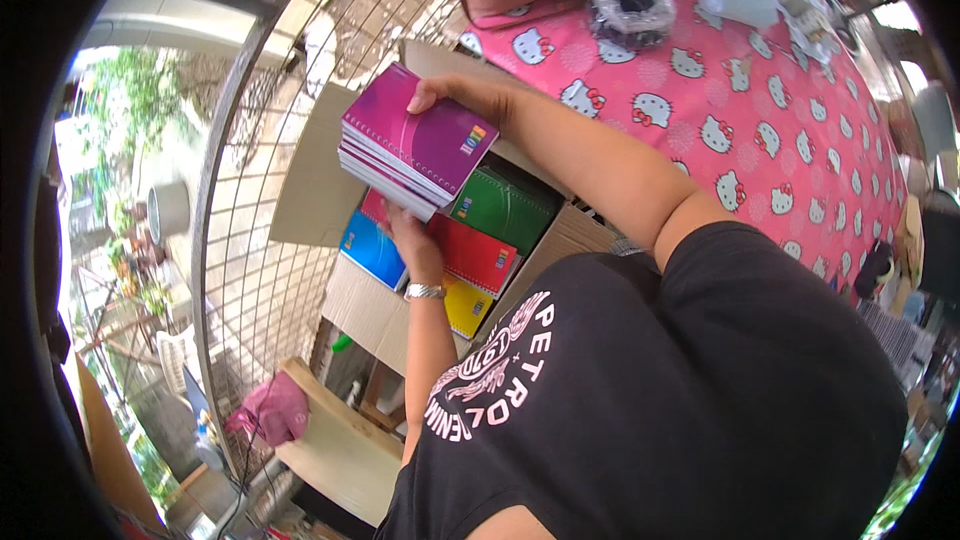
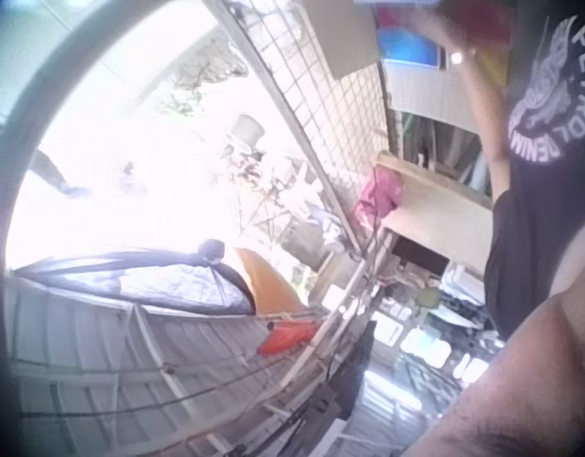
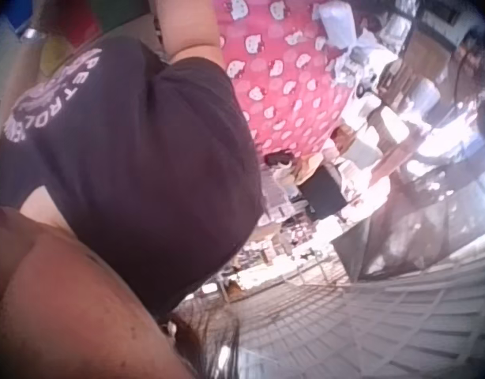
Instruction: The person opens a cardboard box using a small blue tool and removes colorful spiral notebooks. They then use blue pliers to crimp the wire ends of the notebook spirals while using a stone weight to hold the notebooks in place on a table.
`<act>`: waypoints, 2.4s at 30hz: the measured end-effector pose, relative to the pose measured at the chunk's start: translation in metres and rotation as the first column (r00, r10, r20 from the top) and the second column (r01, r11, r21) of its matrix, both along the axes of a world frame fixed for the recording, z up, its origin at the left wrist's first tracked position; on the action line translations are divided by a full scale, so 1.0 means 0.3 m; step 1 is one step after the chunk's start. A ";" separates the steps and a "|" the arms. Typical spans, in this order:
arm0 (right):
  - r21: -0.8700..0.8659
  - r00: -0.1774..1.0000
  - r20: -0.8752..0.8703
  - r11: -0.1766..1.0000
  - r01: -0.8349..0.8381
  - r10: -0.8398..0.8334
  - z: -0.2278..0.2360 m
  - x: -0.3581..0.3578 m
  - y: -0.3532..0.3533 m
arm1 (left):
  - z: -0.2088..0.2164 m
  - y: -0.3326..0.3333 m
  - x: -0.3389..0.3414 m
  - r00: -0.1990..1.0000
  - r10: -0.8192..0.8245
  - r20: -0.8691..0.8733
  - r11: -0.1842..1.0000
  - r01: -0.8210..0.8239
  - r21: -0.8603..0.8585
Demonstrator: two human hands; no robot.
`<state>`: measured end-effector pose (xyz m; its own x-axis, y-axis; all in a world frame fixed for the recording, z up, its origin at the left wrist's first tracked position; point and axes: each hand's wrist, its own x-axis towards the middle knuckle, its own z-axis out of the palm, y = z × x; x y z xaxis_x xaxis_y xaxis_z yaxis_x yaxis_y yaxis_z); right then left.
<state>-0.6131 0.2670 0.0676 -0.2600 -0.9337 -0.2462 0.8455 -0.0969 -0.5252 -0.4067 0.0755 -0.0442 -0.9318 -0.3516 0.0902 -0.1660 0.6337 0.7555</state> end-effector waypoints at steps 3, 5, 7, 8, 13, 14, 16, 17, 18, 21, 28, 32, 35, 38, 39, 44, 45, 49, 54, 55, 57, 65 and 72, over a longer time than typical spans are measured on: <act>-0.188 0.927 0.237 0.923 0.336 -0.289 -0.007 0.143 0.081 | 0.215 0.063 -0.082 0.976 0.155 -0.150 0.535 0.045 0.844; -0.203 0.902 0.228 0.888 0.413 -0.367 -0.029 0.228 0.151 | 0.384 0.143 -0.062 0.974 0.200 -0.109 0.713 -0.068 0.698; 0.005 0.863 0.104 0.868 0.496 -0.494 -0.002 0.318 0.181 | 0.495 0.215 -0.051 0.994 0.056 0.099 0.849 -0.100 0.519; -0.004 0.899 0.148 0.909 0.416 -0.411 0.031 0.359 0.192 | 0.447 0.173 -0.042 0.993 -0.047 0.106 0.819 -0.022 0.573; -0.015 0.844 0.268 0.874 0.486 -0.465 -0.049 0.496 0.245 | 0.236 0.127 0.001 0.990 -0.138 0.016 0.728 0.090 0.680; 0.005 0.844 0.347 0.901 0.435 -0.409 -0.045 0.519 0.275 | 0.258 0.171 0.007 0.998 -0.052 0.033 0.745 0.017 0.666; -0.052 0.820 0.410 0.887 0.459 -0.400 -0.068 0.562 0.288 | 0.339 0.249 0.013 1.000 0.017 0.024 0.769 -0.028 0.639; -0.080 0.806 0.438 0.875 0.477 -0.399 -0.081 0.574 0.318 | 0.381 0.294 0.003 1.000 -0.009 0.000 0.772 0.007 0.636; -0.043 0.779 0.510 0.894 0.446 -0.364 -0.088 0.587 0.362 | 0.492 0.439 0.022 1.000 0.019 0.018 0.686 -0.026 0.727; -0.040 0.841 0.342 0.888 0.458 -0.419 -0.048 0.632 0.567 | 0.599 0.623 0.113 0.994 0.049 0.101 0.761 -0.103 0.641; 0.223 0.842 -0.062 0.815 0.534 -0.535 0.025 0.770 1.253 | 0.335 1.212 0.062 0.738 -0.631 0.240 0.447 0.094 0.890; 0.536 0.889 -0.080 0.732 0.420 -0.451 -0.152 0.816 1.768 | 0.067 1.722 0.107 0.629 -0.719 0.297 0.322 -0.077 0.944; 0.644 0.960 0.013 0.737 0.205 -0.278 -0.278 0.836 2.102 | 0.031 1.992 0.157 0.500 -0.808 0.311 0.198 -0.267 0.943; 0.722 0.991 0.107 0.691 -0.019 -0.084 -0.424 0.865 2.325 | -0.049 2.170 0.224 0.388 -0.871 0.300 0.200 -0.277 0.940; 0.717 0.994 0.108 0.694 -0.064 -0.020 -0.417 0.850 2.334 | -0.075 2.201 0.231 0.331 -0.879 0.342 0.278 -0.227 0.934; 0.843 0.954 -0.091 0.532 -0.079 0.286 -0.332 0.853 2.341 | -0.191 2.264 0.263 0.324 -0.805 0.497 0.593 0.423 0.686; 0.906 0.918 -0.246 0.410 0.103 0.311 -0.309 0.880 2.362 | -0.198 2.277 0.249 0.320 -0.813 0.486 0.581 0.482 0.656; 0.817 0.815 -0.561 0.057 0.573 -0.145 -0.242 1.084 2.377 | -0.237 2.306 0.152 0.181 -0.906 0.383 0.423 0.415 0.805; 0.719 0.397 -0.451 -0.063 0.692 -0.799 -0.409 1.302 2.169 | -0.108 2.346 0.136 0.114 -0.888 0.444 0.456 0.120 0.882; 0.723 0.406 -0.492 -0.102 0.683 -0.771 -0.429 1.312 2.160 | -0.126 2.345 0.148 0.110 -0.892 0.438 0.448 0.106 0.887; 0.713 0.424 -0.566 -0.162 0.683 -0.707 -0.496 1.348 2.192 | -0.159 2.347 0.155 0.121 -0.893 0.433 0.444 0.085 0.892; 0.270 0.486 -0.824 -0.553 0.788 0.291 -0.332 1.162 2.268 | 0.264 1.872 0.050 0.386 -0.923 0.005 0.313 0.742 0.593; -0.104 -0.021 -0.980 0.424 0.899 -0.196 0.241 0.620 1.178 | 0.367 0.673 0.063 0.977 -0.051 -0.207 0.955 -0.013 -0.297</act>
<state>-0.4269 0.6203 0.1399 -0.9417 -0.1277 0.3112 -0.3345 0.2576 -0.9065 -0.3879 0.2774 0.0659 -0.8864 -0.2619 0.3816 -0.0097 0.8348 0.5504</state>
